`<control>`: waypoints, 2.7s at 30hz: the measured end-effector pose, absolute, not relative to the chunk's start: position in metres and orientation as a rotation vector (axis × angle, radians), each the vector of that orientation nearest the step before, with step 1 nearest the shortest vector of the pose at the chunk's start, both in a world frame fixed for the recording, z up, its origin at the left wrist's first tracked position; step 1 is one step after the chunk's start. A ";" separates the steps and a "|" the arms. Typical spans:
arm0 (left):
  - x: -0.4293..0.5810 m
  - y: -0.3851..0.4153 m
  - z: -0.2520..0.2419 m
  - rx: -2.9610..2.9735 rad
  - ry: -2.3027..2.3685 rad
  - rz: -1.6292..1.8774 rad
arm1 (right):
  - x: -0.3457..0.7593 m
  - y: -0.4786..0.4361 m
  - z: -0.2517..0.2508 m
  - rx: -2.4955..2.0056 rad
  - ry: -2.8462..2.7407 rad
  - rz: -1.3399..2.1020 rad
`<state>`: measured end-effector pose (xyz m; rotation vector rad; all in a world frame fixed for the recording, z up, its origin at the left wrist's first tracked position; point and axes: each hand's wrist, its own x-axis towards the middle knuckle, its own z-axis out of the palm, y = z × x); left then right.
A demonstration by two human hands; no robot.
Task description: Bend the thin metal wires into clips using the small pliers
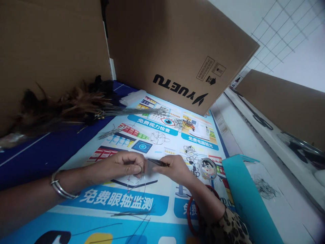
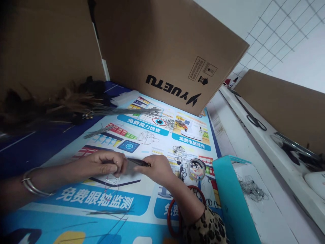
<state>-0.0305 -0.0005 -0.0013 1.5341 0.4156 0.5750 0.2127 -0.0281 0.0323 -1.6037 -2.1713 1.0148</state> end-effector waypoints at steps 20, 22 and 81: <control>-0.018 -0.002 -0.012 1.377 0.887 0.692 | 0.219 -0.030 0.012 -1.423 -2.321 -0.376; -0.016 -0.005 -0.012 1.350 0.879 0.670 | 0.218 -0.030 0.011 -1.376 -2.316 -0.456; -0.016 -0.005 -0.019 1.465 0.897 0.662 | 0.216 -0.026 0.001 -1.562 -2.317 0.025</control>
